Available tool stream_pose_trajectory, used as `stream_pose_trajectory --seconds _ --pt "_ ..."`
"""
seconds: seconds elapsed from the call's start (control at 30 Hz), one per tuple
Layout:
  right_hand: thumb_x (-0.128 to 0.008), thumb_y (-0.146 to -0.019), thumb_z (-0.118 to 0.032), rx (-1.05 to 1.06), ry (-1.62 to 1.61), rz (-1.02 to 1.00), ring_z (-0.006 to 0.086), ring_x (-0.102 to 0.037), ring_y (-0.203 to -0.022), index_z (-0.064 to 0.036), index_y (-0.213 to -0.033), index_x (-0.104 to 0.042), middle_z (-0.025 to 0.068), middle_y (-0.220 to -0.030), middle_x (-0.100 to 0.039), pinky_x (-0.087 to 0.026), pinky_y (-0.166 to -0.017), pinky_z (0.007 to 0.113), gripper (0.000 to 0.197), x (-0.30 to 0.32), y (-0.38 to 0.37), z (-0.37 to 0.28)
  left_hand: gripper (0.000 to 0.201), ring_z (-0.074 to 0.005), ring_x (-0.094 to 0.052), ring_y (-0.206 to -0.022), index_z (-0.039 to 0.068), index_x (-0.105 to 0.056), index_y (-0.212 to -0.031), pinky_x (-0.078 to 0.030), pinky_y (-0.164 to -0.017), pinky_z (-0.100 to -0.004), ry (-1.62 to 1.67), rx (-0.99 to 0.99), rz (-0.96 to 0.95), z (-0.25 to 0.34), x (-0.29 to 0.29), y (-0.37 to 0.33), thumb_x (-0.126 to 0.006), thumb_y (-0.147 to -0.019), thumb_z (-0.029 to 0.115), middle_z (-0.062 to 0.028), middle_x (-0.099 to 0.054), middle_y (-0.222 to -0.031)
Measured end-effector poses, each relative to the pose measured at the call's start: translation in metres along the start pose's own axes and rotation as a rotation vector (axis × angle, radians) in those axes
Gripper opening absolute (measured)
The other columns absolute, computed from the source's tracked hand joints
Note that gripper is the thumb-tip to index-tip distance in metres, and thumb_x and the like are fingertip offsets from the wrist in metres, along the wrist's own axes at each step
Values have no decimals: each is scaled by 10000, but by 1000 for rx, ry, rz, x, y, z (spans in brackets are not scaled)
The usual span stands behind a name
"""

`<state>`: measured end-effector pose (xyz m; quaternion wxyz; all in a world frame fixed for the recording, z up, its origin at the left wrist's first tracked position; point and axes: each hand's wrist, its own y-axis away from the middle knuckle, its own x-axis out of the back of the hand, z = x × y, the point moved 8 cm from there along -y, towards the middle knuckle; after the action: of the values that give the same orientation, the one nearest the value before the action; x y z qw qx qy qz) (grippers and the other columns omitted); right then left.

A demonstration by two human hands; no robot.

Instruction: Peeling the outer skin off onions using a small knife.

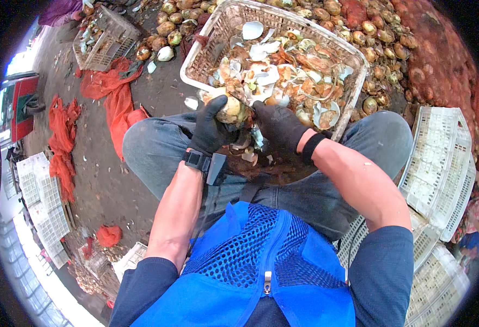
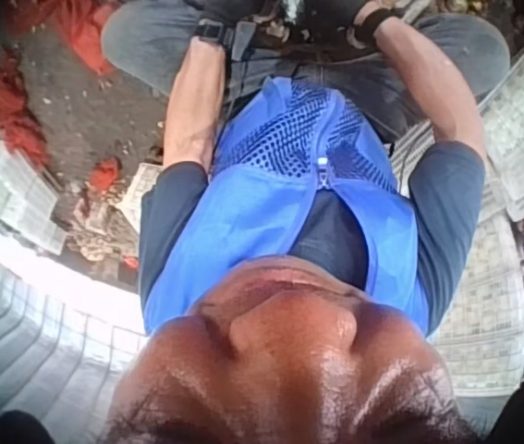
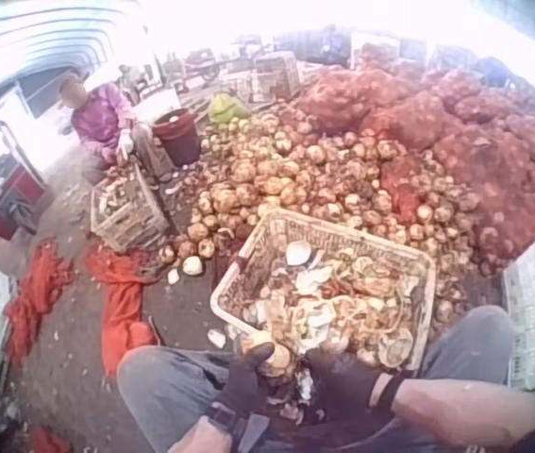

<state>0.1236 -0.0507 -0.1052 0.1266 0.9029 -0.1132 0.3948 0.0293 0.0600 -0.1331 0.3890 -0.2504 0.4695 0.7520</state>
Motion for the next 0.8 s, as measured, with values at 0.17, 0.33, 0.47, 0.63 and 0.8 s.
stream_pose_trajectory --seconds 0.17,0.33,0.47,0.63,0.8 --pt "-599 -876 -66 99 51 -9 449 -672 -804 -64 -1165 -532 220 -809 -658 -527 -674 518 297 10 -8 0 510 -310 -685 -1106 -4 -527 -1353 -590 -942 -451 123 43 -117 2 -3 6 -618 -978 330 -164 -660 -1250" --pt "-645 -899 -179 252 187 114 406 -683 -734 -89 -1144 -558 166 -766 -661 -533 -620 492 276 31 -22 -1 668 -338 -626 -1221 67 -469 -1454 -572 -960 -498 203 84 -210 2 -14 8 -620 -956 484 -165 -593 -1389" --pt "-661 -916 -291 276 282 125 371 -690 -712 -92 -1101 -567 143 -768 -672 -535 -591 478 288 41 -25 -6 709 -352 -589 -1275 125 -466 -1475 -557 -972 -529 347 184 -333 1 -18 14 -621 -927 547 -162 -549 -1445" --pt "-663 -927 -326 232 195 228 383 -696 -764 -100 -1161 -582 157 -812 -689 -546 -634 484 335 36 -18 -2 713 -365 -582 -1285 123 -451 -1489 -553 -965 -554 373 205 -349 0 -28 13 -611 -930 535 -163 -543 -1455" --pt "-660 -927 -293 74 40 62 390 -700 -823 -141 -1254 -594 179 -864 -693 -550 -680 485 366 29 -10 5 749 -375 -579 -1284 115 -422 -1511 -558 -944 -557 45 128 -207 0 -23 15 -606 -924 544 -185 -533 -1463"
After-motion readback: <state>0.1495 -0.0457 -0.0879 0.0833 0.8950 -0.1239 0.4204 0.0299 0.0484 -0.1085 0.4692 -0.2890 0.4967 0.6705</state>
